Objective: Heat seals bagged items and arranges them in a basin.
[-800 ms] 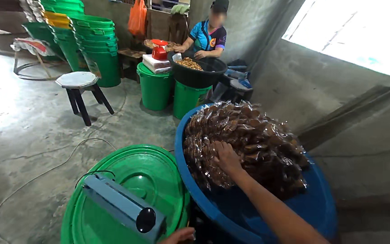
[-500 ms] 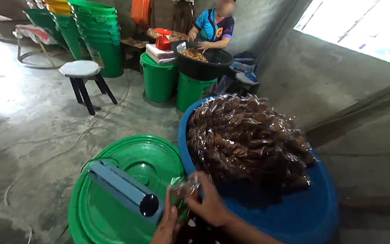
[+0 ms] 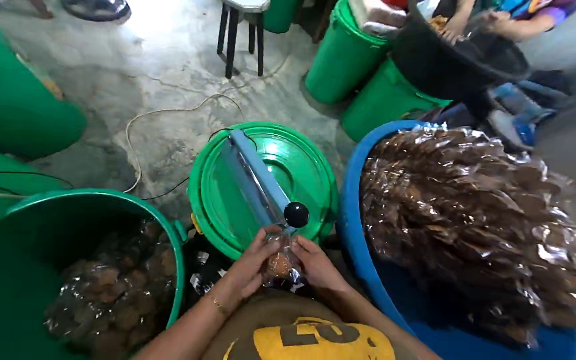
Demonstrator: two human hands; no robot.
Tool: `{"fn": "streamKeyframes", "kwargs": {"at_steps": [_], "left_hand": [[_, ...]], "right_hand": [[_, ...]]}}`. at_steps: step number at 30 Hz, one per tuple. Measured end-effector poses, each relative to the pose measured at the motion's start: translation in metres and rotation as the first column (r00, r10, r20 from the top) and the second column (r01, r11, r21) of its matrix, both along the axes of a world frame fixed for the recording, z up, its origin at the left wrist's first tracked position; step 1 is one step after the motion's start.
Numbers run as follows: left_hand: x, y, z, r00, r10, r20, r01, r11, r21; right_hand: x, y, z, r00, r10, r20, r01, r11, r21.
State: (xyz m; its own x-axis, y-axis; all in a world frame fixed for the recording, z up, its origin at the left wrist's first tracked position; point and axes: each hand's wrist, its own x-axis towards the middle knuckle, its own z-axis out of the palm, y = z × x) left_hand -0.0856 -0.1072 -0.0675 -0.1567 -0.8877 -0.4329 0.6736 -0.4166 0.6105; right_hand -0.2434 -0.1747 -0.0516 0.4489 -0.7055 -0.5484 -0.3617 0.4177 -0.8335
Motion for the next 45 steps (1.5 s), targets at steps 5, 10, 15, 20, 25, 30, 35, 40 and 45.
{"fn": "streamKeyframes", "kwargs": {"at_steps": [5,10,15,20,25,30,35,40,45], "left_hand": [[0.011,-0.019,-0.017,0.756,0.143,0.639,-0.090,0.989,-0.116],[0.020,-0.050,-0.033,0.551,0.241,0.799,-0.229,0.964,-0.133],[0.047,-0.072,-0.021,0.607,0.203,0.769,-0.226,0.971,-0.078],[0.075,-0.081,-0.026,0.621,0.171,0.765,-0.182,0.981,-0.072],[0.071,-0.071,-0.027,0.717,0.275,0.641,-0.292,0.953,-0.083],[0.070,-0.066,-0.017,0.812,0.387,0.438,-0.453,0.890,0.053],[0.074,-0.077,-0.005,0.773,0.010,0.635,-0.115,0.986,0.124],[0.068,-0.077,-0.004,0.699,0.070,0.712,-0.115,0.993,0.016],[0.059,-0.082,-0.010,0.553,0.114,0.825,-0.057,0.993,-0.099]], "right_hand": [[0.033,-0.037,-0.003,0.965,-0.027,-0.260,-0.101,0.881,-0.463],[0.068,-0.083,-0.020,0.762,0.111,-0.638,-0.512,0.707,-0.489],[0.065,-0.117,0.048,0.860,0.321,-0.397,-0.484,0.761,-0.433],[0.067,-0.071,0.063,0.542,0.498,-0.677,-0.815,0.508,-0.279],[0.062,-0.047,0.010,0.769,0.190,-0.610,-0.619,0.459,-0.637],[0.053,-0.047,-0.019,0.899,0.078,-0.430,-0.436,0.252,-0.864],[0.054,-0.047,-0.017,0.901,0.111,-0.419,-0.433,0.301,-0.850],[0.050,-0.049,-0.005,0.905,0.141,-0.401,-0.422,0.412,-0.808],[0.046,-0.050,0.007,0.933,0.192,-0.303,-0.353,0.329,-0.876]]}}
